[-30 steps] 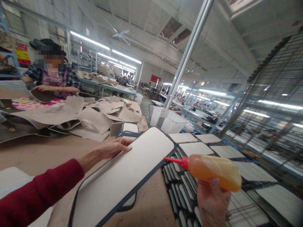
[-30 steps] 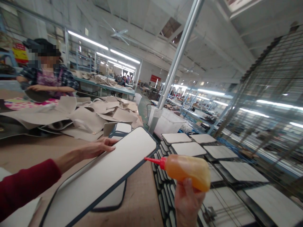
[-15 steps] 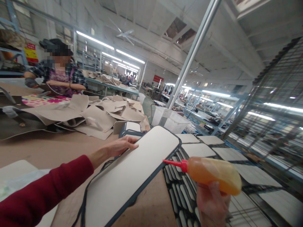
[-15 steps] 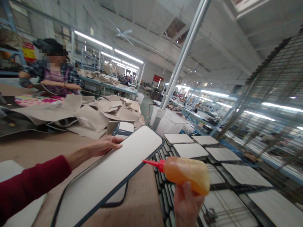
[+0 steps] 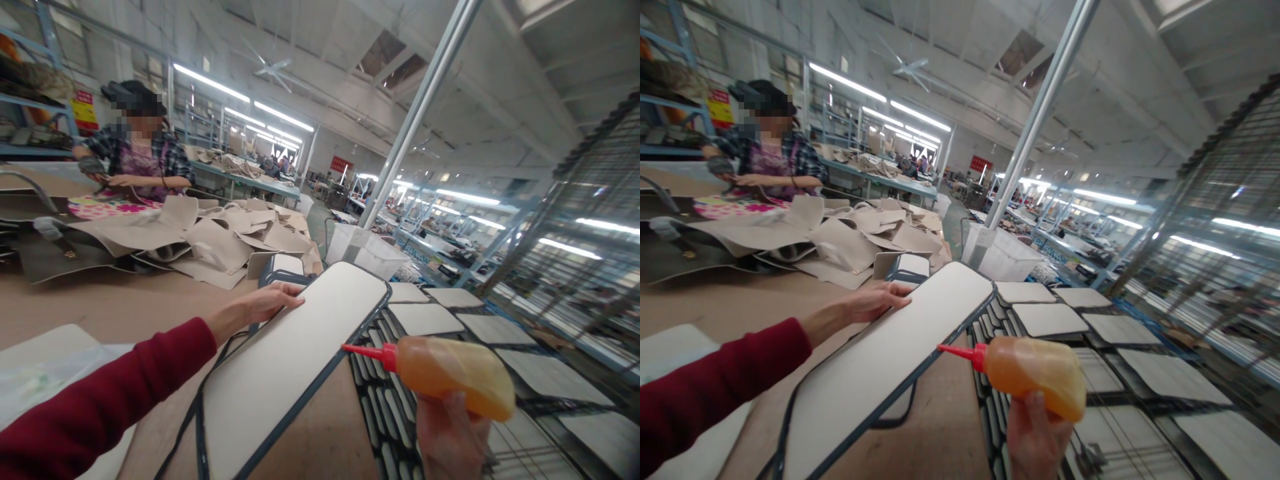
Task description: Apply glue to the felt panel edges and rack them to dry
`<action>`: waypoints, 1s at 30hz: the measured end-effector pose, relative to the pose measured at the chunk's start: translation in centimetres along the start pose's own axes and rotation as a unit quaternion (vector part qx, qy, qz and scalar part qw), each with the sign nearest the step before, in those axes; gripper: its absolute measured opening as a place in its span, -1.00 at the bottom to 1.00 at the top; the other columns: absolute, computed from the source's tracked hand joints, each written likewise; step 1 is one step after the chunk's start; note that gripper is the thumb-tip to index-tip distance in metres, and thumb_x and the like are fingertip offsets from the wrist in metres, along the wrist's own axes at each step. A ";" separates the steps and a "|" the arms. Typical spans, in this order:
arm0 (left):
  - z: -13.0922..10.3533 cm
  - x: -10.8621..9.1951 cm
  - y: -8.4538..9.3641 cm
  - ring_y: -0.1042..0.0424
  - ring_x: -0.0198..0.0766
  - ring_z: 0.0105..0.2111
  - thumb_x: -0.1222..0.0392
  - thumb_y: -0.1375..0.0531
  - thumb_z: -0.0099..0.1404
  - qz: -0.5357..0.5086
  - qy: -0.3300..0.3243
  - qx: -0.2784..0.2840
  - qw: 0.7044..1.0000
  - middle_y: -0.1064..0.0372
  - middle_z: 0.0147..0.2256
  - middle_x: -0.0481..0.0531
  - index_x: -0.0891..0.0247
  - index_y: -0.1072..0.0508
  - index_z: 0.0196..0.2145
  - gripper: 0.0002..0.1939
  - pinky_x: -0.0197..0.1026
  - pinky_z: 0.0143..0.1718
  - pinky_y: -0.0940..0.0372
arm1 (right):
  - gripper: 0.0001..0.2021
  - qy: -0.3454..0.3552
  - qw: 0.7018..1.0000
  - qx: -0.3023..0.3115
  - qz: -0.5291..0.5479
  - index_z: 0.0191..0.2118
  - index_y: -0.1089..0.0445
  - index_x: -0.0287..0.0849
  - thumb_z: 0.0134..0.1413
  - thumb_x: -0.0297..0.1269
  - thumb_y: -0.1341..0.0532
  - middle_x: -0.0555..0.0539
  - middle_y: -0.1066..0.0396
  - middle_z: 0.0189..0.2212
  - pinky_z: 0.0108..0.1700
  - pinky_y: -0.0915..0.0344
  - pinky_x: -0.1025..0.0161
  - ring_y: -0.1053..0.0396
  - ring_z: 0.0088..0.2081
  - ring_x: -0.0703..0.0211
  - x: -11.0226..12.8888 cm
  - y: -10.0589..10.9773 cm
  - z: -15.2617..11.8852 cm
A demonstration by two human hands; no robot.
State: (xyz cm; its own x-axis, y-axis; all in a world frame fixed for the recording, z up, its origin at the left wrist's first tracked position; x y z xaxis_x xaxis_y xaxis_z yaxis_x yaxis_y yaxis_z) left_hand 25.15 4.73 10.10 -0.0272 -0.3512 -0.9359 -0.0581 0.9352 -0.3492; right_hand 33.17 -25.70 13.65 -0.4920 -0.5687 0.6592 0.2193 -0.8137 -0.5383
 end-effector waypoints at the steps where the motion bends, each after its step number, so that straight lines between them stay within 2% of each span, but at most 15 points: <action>1: 0.1 0.0 0.0 -0.49 -0.20 -0.45 0.25 -0.35 0.00 -0.002 0.000 0.000 1.000 -0.53 -0.38 0.13 0.38 -0.50 -0.15 -0.59 -0.24 -0.40 -0.34 | -0.75 -0.002 1.000 0.001 0.003 -0.37 -0.43 -0.14 -0.27 -0.26 -0.41 0.02 -0.45 -0.38 -0.38 -0.35 0.42 -0.37 -0.38 0.28 0.0 0.0 -0.1; 7: 0.4 0.0 0.1 -0.50 -0.20 -0.46 0.25 -0.35 0.00 -0.009 0.011 -0.011 1.000 -0.53 -0.36 0.16 0.40 -0.50 -0.17 -0.61 -0.22 -0.38 -0.35 | -0.61 -0.023 0.999 0.038 0.018 -0.12 -0.41 -0.09 -0.17 -0.29 -0.35 -0.03 -0.45 -0.21 -0.27 -0.39 0.34 -0.40 -0.20 0.19 -0.5 -0.2 -0.8; 11: 0.7 0.0 0.3 -0.50 -0.18 -0.44 0.23 -0.37 -0.04 -0.009 0.018 -0.024 1.000 -0.54 -0.37 0.16 0.39 -0.50 -0.19 -0.59 -0.21 -0.37 -0.35 | -0.61 -0.033 0.998 0.045 0.004 -0.10 -0.40 -0.08 -0.14 -0.26 -0.34 -0.06 -0.39 -0.08 -0.22 -0.39 0.25 -0.36 -0.09 0.09 -0.8 -0.2 -1.2; 15: 1.1 -0.1 0.6 -0.50 -0.18 -0.47 0.23 -0.39 -0.09 -0.009 0.023 -0.041 0.999 -0.54 -0.40 0.15 0.40 -0.52 -0.23 -0.60 -0.21 -0.39 -0.35 | -0.57 -0.041 0.998 0.042 0.002 -0.09 -0.40 -0.09 -0.18 -0.22 -0.36 -0.07 -0.36 -0.03 -0.19 -0.39 0.23 -0.35 -0.06 0.06 -0.8 -0.3 -1.6; 21: 1.6 -0.2 1.0 -0.49 -0.17 -0.48 0.26 -0.38 -0.08 -0.010 0.027 -0.066 0.997 -0.53 -0.44 0.14 0.41 -0.52 -0.30 -0.67 -0.19 -0.39 -0.37 | -0.52 -0.081 0.996 0.030 -0.002 -0.10 -0.40 -0.08 -0.26 -0.20 -0.41 -0.08 -0.39 -0.10 -0.23 -0.41 0.26 -0.36 -0.06 0.03 -1.1 0.3 -2.2; 26: 2.1 -0.3 1.3 -0.50 -0.17 -0.48 0.27 -0.40 -0.10 -0.025 0.021 -0.072 0.997 -0.52 -0.47 0.13 0.41 -0.51 -0.34 -0.68 -0.19 -0.38 -0.37 | -0.54 -0.066 0.996 0.049 -0.027 -0.09 -0.38 -0.11 -0.21 -0.20 -0.39 -0.12 -0.38 -0.06 -0.18 -0.40 0.22 -0.36 -0.07 0.04 -1.2 0.8 -2.7; 30: 2.3 -0.5 1.7 -0.49 -0.17 -0.49 0.27 -0.41 -0.12 -0.028 0.016 -0.083 0.996 -0.51 -0.49 0.13 0.42 -0.50 -0.37 -0.69 -0.19 -0.38 -0.38 | -0.47 -0.061 0.995 0.074 -0.040 -0.01 -0.31 -0.11 -0.18 -0.15 -0.37 -0.14 -0.38 -0.05 -0.22 -0.42 0.17 -0.37 -0.08 -0.01 -1.0 0.4 -3.2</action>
State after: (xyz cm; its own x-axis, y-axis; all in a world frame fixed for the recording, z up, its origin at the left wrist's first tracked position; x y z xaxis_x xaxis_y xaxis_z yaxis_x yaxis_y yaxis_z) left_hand 27.38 6.57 9.86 -0.0505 -0.4070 -0.9120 -0.2240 0.8945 -0.3868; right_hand 31.09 -25.06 11.06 -0.4094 -0.5046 0.7601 0.3099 -0.8605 -0.4043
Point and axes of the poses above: each hand's wrist, its own z-axis towards the middle knuckle, its own y-axis out of the back of the hand, x = y × z, the point moved 8 cm from there along z, towards the middle knuckle
